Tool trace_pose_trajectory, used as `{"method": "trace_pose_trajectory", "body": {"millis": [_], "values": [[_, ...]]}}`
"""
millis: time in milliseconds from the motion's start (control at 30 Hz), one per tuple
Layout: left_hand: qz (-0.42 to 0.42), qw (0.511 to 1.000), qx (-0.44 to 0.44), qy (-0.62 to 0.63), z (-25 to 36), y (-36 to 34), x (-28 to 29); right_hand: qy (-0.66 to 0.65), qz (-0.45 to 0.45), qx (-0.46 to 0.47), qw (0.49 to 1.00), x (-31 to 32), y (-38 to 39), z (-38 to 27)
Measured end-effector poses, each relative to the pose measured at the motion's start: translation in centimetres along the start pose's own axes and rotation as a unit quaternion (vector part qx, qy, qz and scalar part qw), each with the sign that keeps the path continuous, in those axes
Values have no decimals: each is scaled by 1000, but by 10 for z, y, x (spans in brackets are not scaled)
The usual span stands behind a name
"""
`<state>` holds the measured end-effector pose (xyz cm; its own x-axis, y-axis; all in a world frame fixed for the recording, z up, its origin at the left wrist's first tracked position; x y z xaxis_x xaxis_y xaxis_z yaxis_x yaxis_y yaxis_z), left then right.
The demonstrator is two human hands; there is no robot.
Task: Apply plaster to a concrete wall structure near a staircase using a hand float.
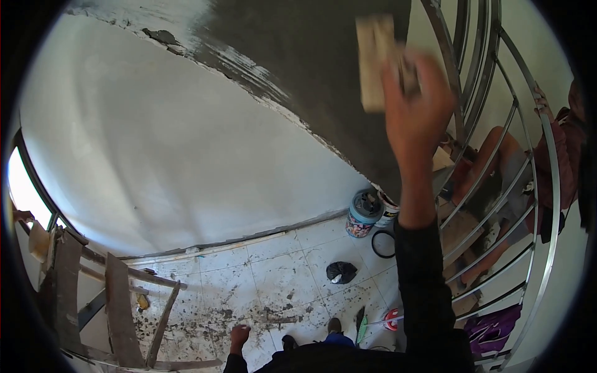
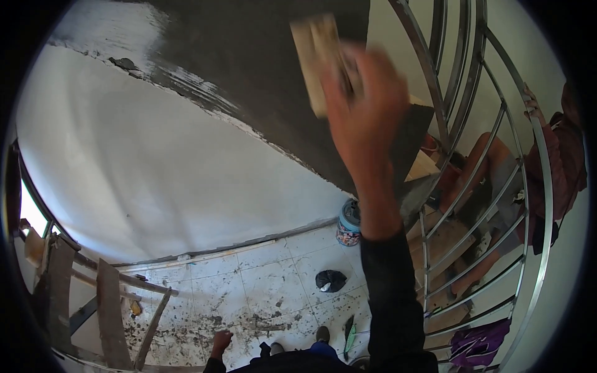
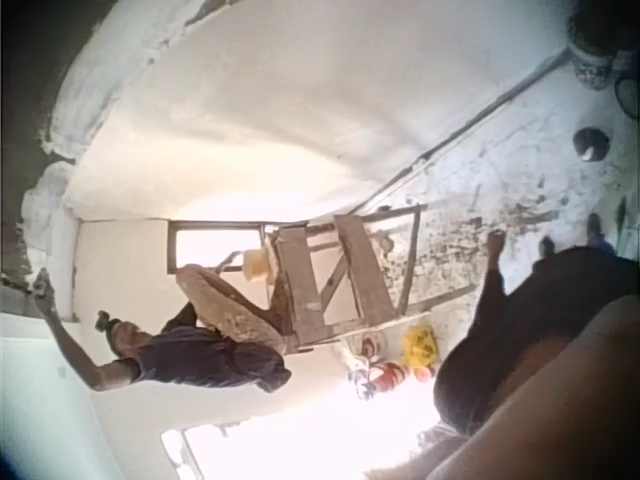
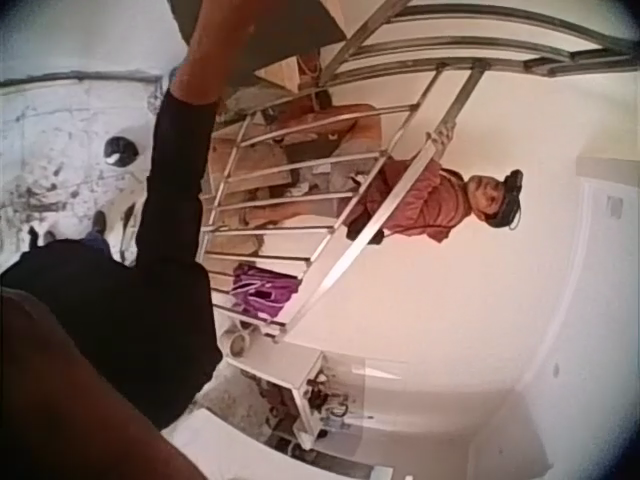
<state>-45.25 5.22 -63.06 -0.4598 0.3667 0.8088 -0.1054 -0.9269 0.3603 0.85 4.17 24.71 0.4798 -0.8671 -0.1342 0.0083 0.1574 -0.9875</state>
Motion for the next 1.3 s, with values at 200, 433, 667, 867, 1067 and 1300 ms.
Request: {"method": "trace_pose_trajectory", "body": {"millis": [200, 433, 667, 867, 1067, 1300], "values": [[46, 988, -29, 142, 65, -24, 40, -17, 62, -85, 994, -79, -76, -47], [-6, 986, 26, 167, 24, 54, 28, 17, 116, -251, 961, 8, 93, 49], [-8, 993, 65, 98, -24, 69, 53, -5, 140, -243, 960, 15, 98, 20], [6, 968, 104, 229, -7, 60, 47, -3, 111, -92, 990, -26, 58, -4], [-83, 966, 154, 189, -23, 103, 4, 101, 138, -334, 927, 93, 235, 125], [-145, 974, 154, 85, -66, 103, 21, 63, 59, -162, 983, 29, 153, 30]]}}
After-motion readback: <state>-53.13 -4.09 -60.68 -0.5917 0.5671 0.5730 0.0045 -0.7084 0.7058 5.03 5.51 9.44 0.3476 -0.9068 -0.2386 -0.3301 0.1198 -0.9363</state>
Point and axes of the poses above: each hand's wrist, its own y-axis away from the middle knuckle, its own x-axis out of the back of the hand, z = x × y, the point moved 9 cm from there along -y, towards the middle knuckle, and after that the axes turned 7 degrees about -y, right-handed, at the moved point
